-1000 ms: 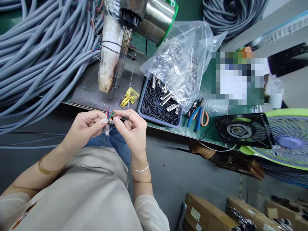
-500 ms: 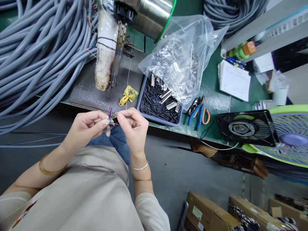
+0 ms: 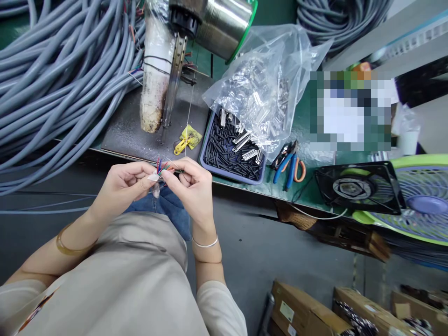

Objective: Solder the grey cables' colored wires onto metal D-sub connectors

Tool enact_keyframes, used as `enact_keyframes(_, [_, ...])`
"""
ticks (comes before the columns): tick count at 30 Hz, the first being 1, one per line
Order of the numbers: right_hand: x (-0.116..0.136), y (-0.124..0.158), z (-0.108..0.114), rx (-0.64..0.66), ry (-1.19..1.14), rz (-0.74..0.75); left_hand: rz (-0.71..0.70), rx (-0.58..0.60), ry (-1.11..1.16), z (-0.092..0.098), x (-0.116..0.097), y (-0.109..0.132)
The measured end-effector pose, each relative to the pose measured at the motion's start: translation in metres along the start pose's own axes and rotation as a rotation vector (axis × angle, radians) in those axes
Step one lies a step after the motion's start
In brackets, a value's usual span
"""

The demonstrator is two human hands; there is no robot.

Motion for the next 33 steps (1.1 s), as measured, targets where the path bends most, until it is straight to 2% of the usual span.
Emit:
enact_keyframes(14, [-0.001, -0.001, 0.0, 0.011, 0.003, -0.011, -0.038, 0.009, -0.051, 0.001, 0.001, 0.002])
enact_keyframes(22, [0.006, -0.004, 0.004, 0.045, 0.15, 0.054, -0.076, 0.0, -0.197, 0.003, -0.001, 0.003])
enact_keyframes(33, [0.028, 0.002, 0.006, 0.081, 0.322, 0.234, -0.15, 0.032, -0.323, 0.005, -0.002, 0.005])
Point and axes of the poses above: each hand's wrist, its own y-axis away from the middle knuckle, its own z-axis out of the back of the hand, x = y × z, the point moved 5 cm from there along -y, towards the middle knuckle, and after that the axes turned 1 degree about x, right-handed, at the moved point
